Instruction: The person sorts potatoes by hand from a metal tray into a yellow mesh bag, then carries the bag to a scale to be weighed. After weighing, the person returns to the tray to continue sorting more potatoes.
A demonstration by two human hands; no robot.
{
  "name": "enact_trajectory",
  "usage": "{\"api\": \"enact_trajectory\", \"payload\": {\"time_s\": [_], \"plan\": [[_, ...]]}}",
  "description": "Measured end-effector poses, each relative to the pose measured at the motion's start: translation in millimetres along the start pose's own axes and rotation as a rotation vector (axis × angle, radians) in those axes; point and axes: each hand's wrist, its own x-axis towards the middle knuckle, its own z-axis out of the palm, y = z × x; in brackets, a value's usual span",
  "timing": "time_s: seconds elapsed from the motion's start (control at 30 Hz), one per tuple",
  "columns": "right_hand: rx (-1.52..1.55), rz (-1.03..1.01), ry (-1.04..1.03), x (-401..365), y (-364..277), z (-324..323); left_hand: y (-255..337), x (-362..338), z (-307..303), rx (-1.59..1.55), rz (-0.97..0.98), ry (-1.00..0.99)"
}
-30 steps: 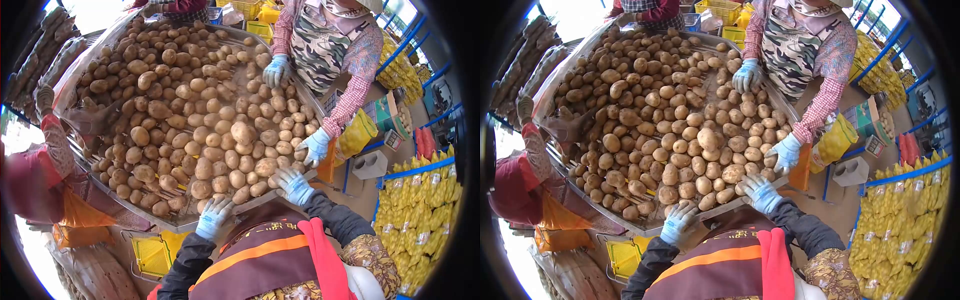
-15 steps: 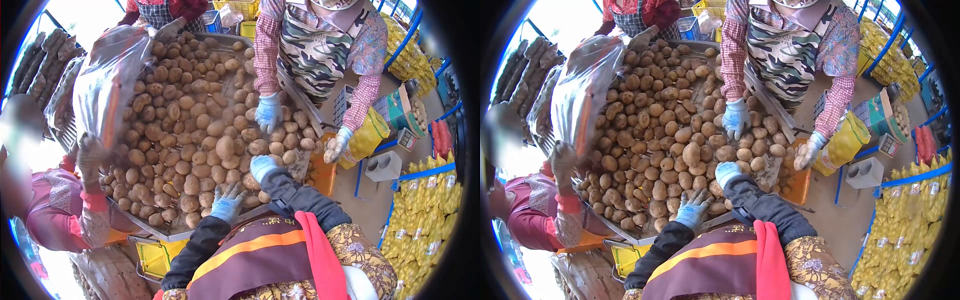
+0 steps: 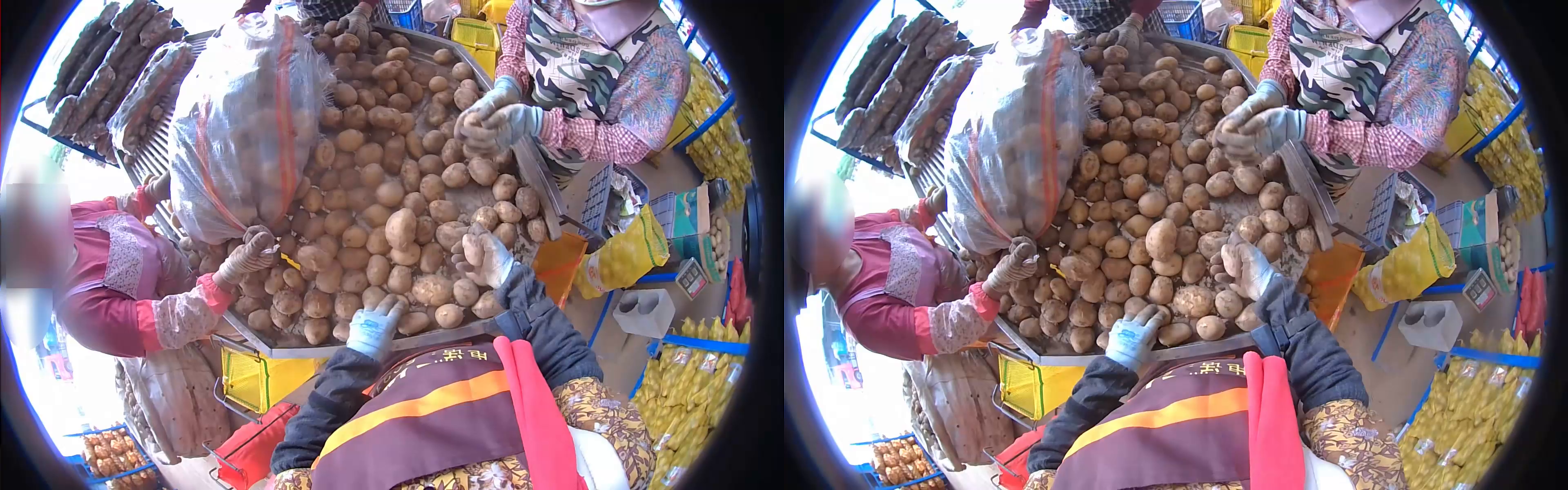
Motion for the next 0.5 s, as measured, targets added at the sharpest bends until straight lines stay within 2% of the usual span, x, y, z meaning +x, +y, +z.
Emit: {"api": "enact_trajectory", "payload": {"time_s": [0.03,0.07,0.1,0.17,0.2,0.23,0.3,0.33,0.4,0.5], "plan": [[-0.038,0.008,0.025,-4,2,6,0,6,0,0.078,0.098,-0.053],[-0.077,0.016,0.052,-7,5,11,3,15,-3,0.123,0.066,-0.224],[-0.086,0.007,0.049,-7,11,12,6,24,-2,0.122,0.067,-0.211],[-0.14,0.064,0.074,4,30,11,14,42,-3,0.169,0.042,-0.565],[-0.13,0.04,0.067,9,39,9,22,48,-5,0.19,0.03,-0.59],[-0.132,0.037,0.07,10,45,9,23,47,15,0.205,0.001,-0.533],[-0.182,-0.036,0.08,11,52,15,5,49,58,0.081,-0.081,-0.546],[-0.161,-0.049,0.077,10,51,16,2,48,50,0.082,-0.074,-0.543],[-0.155,-0.053,0.105,9,52,15,-4,44,35,0.197,0.234,-0.524],[-0.117,-0.079,0.191,10,63,10,-10,45,25,0.16,0.356,-0.44]]}}
